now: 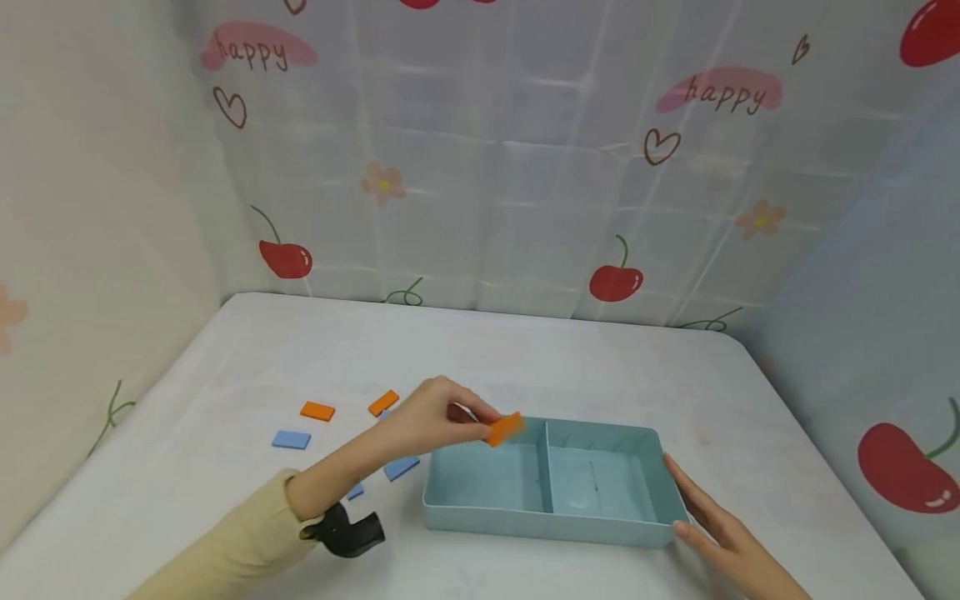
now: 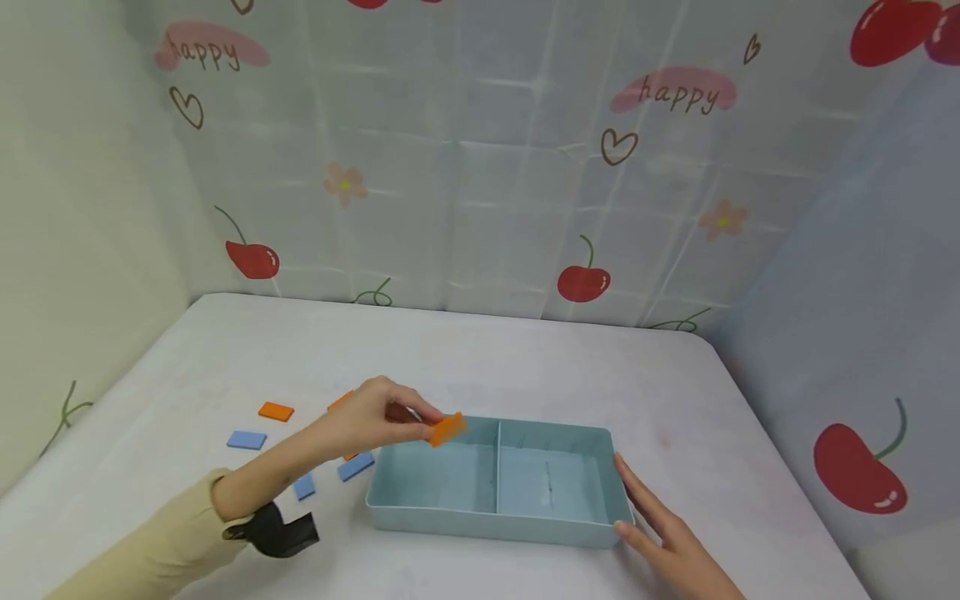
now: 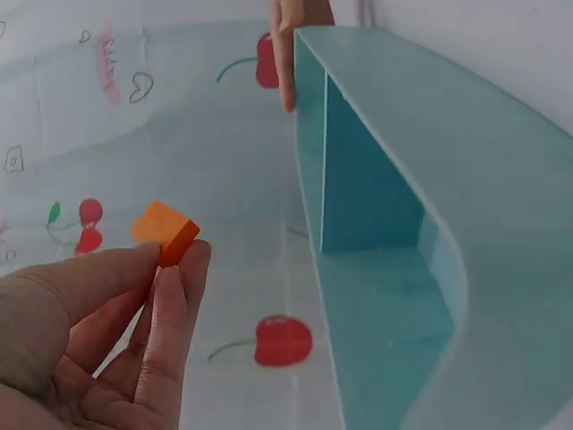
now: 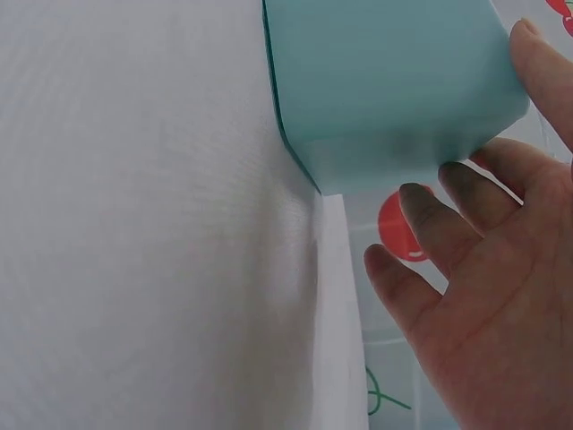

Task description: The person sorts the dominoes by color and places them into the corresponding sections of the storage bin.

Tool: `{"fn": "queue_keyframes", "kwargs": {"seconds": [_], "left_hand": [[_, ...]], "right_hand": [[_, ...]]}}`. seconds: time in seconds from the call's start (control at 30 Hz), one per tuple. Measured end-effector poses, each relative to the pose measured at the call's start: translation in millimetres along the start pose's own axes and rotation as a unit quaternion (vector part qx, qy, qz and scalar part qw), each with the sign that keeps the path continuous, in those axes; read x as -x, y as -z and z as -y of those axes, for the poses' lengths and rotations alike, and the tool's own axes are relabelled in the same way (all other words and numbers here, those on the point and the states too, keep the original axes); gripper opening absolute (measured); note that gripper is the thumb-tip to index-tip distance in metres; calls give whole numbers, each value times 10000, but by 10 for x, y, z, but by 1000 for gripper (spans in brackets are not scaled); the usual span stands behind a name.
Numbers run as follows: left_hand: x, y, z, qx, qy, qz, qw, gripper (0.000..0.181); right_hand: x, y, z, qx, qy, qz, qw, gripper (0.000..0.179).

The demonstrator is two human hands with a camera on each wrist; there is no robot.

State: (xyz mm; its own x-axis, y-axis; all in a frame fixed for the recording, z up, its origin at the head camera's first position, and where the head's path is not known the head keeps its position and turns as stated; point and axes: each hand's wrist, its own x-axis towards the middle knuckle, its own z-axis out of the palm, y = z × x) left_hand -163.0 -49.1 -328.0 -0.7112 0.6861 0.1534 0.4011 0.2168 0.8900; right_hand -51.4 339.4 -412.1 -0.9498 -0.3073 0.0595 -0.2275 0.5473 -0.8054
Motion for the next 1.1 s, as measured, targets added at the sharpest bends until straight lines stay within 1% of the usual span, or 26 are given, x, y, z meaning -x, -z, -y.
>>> {"fn": "queue_keyframes", "kwargs": {"seconds": [0.1,0.23,0.37,0.4,0.47,0.53,0.6,0.7,0.77,0.83,0.93,1.1], "left_hand": [[-234,-247,-21,278,163,222,9992,13],[-490,-606,-59,395,317,534,9973,11],[-692,-933,-103,154,336,808,9960,11],[-737,-1005,-109,29,312,858,9958,10],[-818,-1140,-113,-246,302,908,9951,9],[-881,-1260,-104,-422,396,900,9943,7],[-923,-1369,-102,-657,568,851,9926,5],[-959,-1496,-84,-1131,726,758,9880,4],[-988,-1567,-68,-1527,724,708,9831,4],[-1016,-1618,-48,-1793,642,701,9792,4],[-1037,-1673,-23,-1991,627,732,9752,4],[-1034,-1723,-17,-2136,622,877,9710,4]], "right_hand": [[-2,-3,10,-67,-20,5,10000,64],[6,1,16,-201,-146,0,9997,63],[-2,2,2,-300,-244,5,9993,62],[-4,2,-4,-311,-240,13,9992,62],[-5,0,-16,-364,-186,47,9992,61],[-4,1,-22,-446,-134,92,9989,62],[4,5,-20,-534,-83,129,9985,62],[-5,6,-9,-641,31,177,9978,62],[-9,7,-9,-675,142,192,9974,62],[-13,6,-13,-718,224,207,9969,62],[-16,3,-22,-775,285,222,9963,62],[-11,3,-34,-865,276,251,9956,63]]}}
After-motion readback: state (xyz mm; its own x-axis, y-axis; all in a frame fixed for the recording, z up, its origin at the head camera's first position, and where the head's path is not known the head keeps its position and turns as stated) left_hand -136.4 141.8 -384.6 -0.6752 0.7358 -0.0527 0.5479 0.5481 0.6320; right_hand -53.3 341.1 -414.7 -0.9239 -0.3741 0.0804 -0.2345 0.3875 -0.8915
